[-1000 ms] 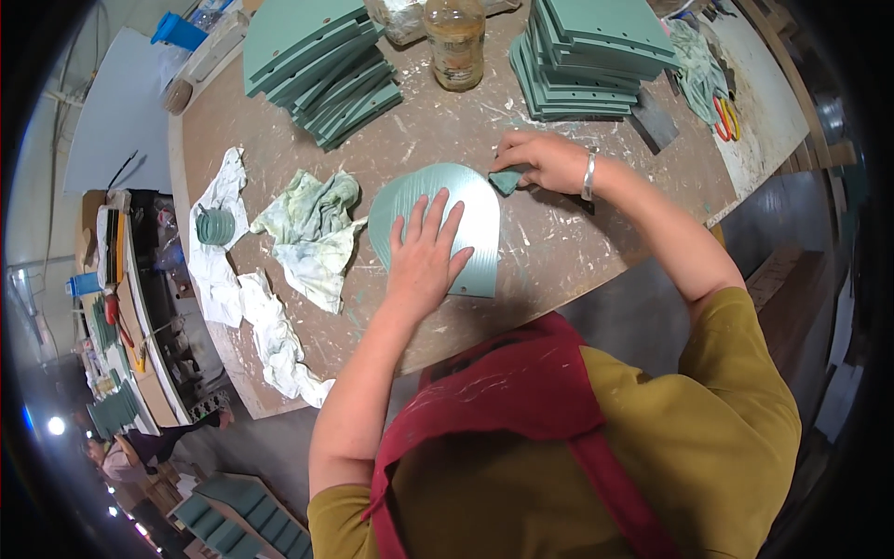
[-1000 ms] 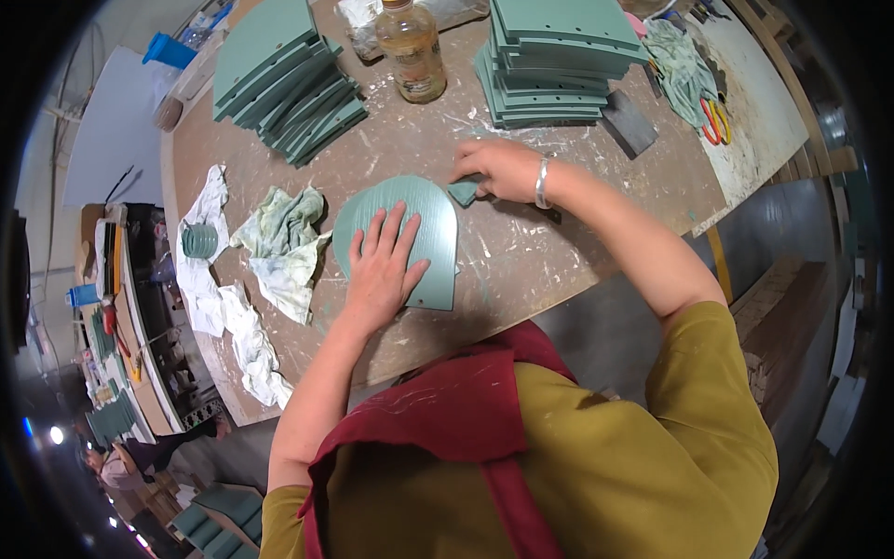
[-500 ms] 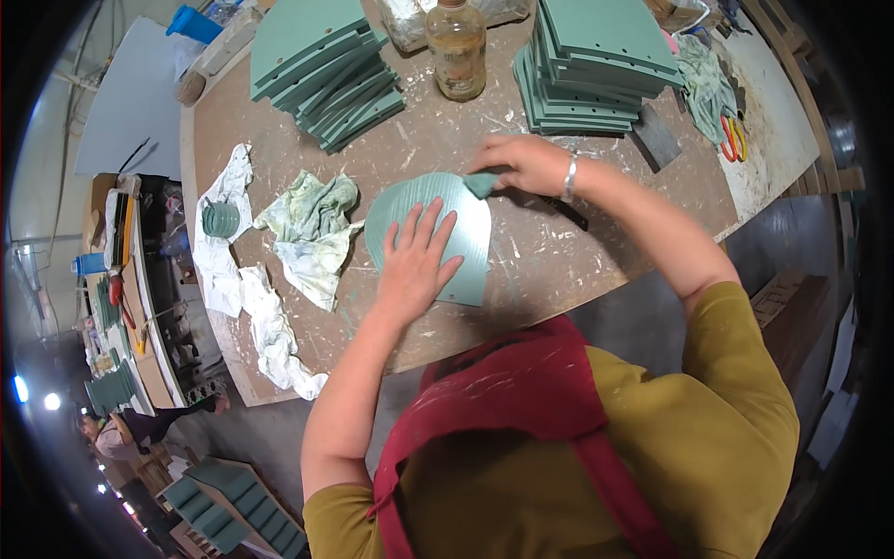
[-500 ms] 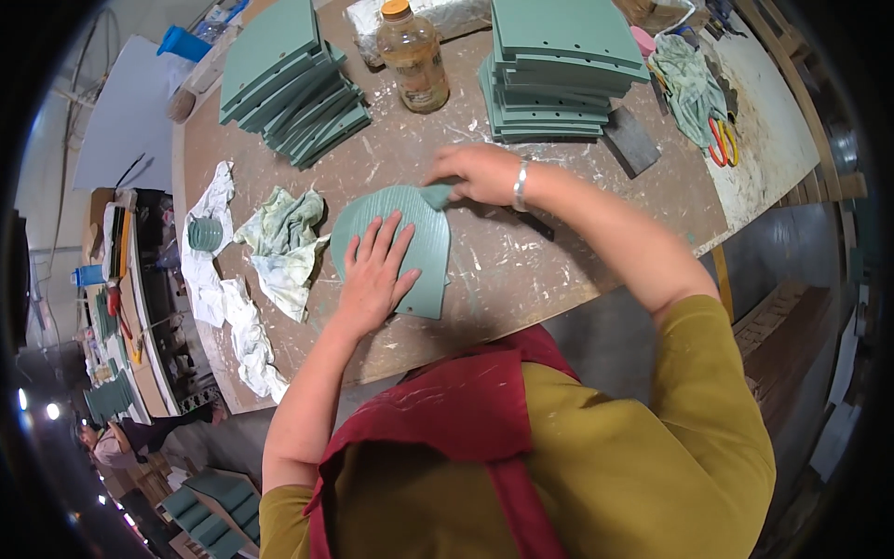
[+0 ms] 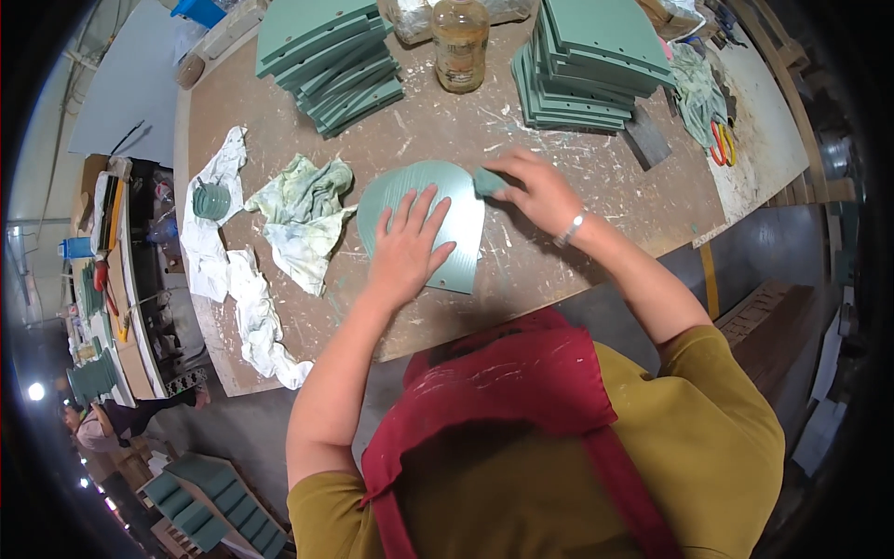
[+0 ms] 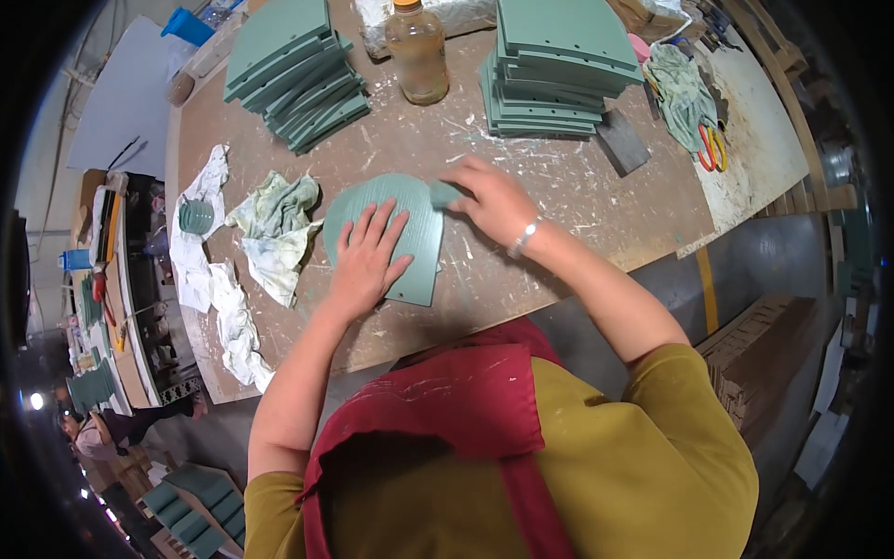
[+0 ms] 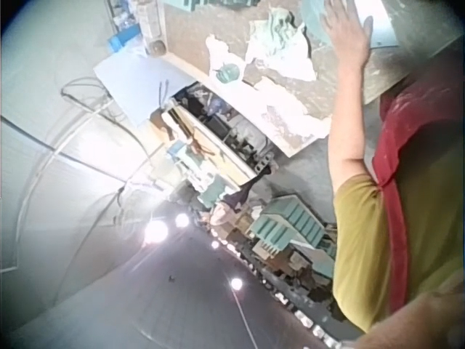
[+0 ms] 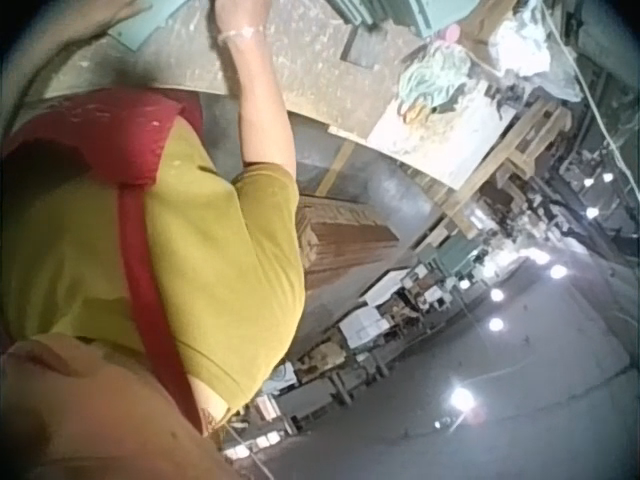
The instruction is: The person cleans green wooden furniture panels using a white cloth and a green scouring pad, wiping the surfaces and edges before stacking them.
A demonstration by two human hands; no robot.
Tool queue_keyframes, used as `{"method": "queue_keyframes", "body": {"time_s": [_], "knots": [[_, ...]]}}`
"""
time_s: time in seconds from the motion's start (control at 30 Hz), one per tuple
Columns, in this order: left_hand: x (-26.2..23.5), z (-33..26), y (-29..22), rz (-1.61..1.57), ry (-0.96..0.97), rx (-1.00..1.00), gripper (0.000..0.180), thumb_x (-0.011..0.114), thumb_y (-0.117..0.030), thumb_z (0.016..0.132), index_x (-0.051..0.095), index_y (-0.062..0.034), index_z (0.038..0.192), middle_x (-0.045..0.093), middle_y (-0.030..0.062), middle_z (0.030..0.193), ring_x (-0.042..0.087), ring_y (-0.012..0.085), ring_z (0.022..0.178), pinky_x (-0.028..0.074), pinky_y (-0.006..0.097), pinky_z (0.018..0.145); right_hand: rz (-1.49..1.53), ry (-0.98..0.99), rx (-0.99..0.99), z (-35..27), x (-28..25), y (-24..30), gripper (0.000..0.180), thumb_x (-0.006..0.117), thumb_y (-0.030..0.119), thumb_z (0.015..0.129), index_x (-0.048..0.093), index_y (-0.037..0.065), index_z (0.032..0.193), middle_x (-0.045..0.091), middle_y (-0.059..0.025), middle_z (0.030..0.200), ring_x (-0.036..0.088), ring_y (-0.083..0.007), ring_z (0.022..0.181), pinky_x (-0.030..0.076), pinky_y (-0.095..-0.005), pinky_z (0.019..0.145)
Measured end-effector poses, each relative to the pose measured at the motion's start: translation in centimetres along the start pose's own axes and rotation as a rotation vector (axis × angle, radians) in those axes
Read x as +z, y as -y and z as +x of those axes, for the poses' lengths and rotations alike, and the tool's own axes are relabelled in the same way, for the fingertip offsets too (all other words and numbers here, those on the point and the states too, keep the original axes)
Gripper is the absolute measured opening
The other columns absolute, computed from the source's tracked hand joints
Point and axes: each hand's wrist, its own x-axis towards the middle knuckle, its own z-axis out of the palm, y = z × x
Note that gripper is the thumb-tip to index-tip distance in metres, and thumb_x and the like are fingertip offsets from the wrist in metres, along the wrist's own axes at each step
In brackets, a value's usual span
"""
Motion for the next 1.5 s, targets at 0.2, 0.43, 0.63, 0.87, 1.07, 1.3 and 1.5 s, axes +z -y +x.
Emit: {"method": "queue_keyframes", "body": {"time_s": [0.2,0.43,0.63,0.87,1.07,1.3,1.5], "knots": [[0.4,-0.3,0.1,0.008,0.021,0.003,0.06,0.056,-0.037,0.09,0.036,-0.0173,0.143,0.03,0.0062,0.152,0.029,0.0304,0.137,0.023,0.053,0.109,-0.054,-0.114,0.004,-3.2,2.8,0.4,0.036,0.07,0.005,0.074,0.062,0.005,0.11,0.056,-0.0136,0.095,0.057,-0.0349,0.09,0.046,-0.0411,0.078],[0.8,-0.5,0.5,-0.026,-0.062,0.023,0.056,0.055,-0.037,0.091,0.04,-0.0157,0.141,0.033,0.0073,0.149,0.032,0.031,0.136,0.024,0.053,0.108,-0.012,-0.118,0.078,-7.8,4.8,3.9,0.033,0.069,0.006,0.076,0.062,0.005,0.108,0.057,-0.0136,0.097,0.057,-0.0342,0.091,0.047,-0.0399,0.079],[1.4,-0.2,0.7,-0.043,-0.121,0.068,0.054,0.054,-0.038,0.092,0.043,-0.0131,0.139,0.035,0.0087,0.148,0.032,0.0316,0.136,0.024,0.054,0.108,-0.122,-0.295,0.098,-5.2,5.7,3.2,0.034,0.069,0.008,0.076,0.062,0.004,0.109,0.056,-0.0148,0.098,0.057,-0.0342,0.091,0.047,-0.0399,0.079],[1.9,-0.2,1.1,-0.025,-0.162,0.089,0.055,0.054,-0.039,0.092,0.042,-0.0137,0.139,0.034,0.0108,0.148,0.032,0.0331,0.135,0.026,0.054,0.106,-0.157,-0.148,0.162,-12.9,9.7,9.6,0.034,0.07,0.005,0.075,0.061,0.006,0.108,0.057,-0.0139,0.098,0.056,-0.035,0.094,0.047,-0.0406,0.079],[0.3,0.9,1.6,-0.074,-0.072,0.157,0.054,0.06,-0.037,0.087,0.047,-0.0142,0.135,0.041,0.0132,0.14,0.037,0.0292,0.129,0.029,0.053,0.101,-0.133,-0.38,0.293,-8.7,3.8,8.2,0.035,0.064,0.022,0.083,0.061,0.003,0.112,0.058,-0.0189,0.102,0.057,-0.0377,0.098,0.047,-0.0404,0.085],[0.6,0.9,1.7,-0.06,-0.18,0.196,0.05,0.061,-0.033,0.086,0.051,-0.0148,0.131,0.043,0.0111,0.134,0.04,0.0275,0.126,0.03,0.047,0.1,-0.341,-0.303,0.289,-0.9,1.9,5.3,0.028,0.065,0.023,0.082,0.065,0.008,0.106,0.058,-0.0134,0.1,0.059,-0.0333,0.093,0.048,-0.0401,0.081],[0.6,1.1,1.7,-0.067,-0.165,0.173,0.05,0.06,-0.034,0.086,0.05,-0.0155,0.132,0.042,0.0106,0.135,0.038,0.0264,0.127,0.03,0.048,0.1,-0.384,-0.22,0.196,2.2,3.5,2.7,0.029,0.068,0.019,0.081,0.066,0.005,0.106,0.058,-0.0142,0.096,0.06,-0.0312,0.089,0.049,-0.0395,0.078]]}}
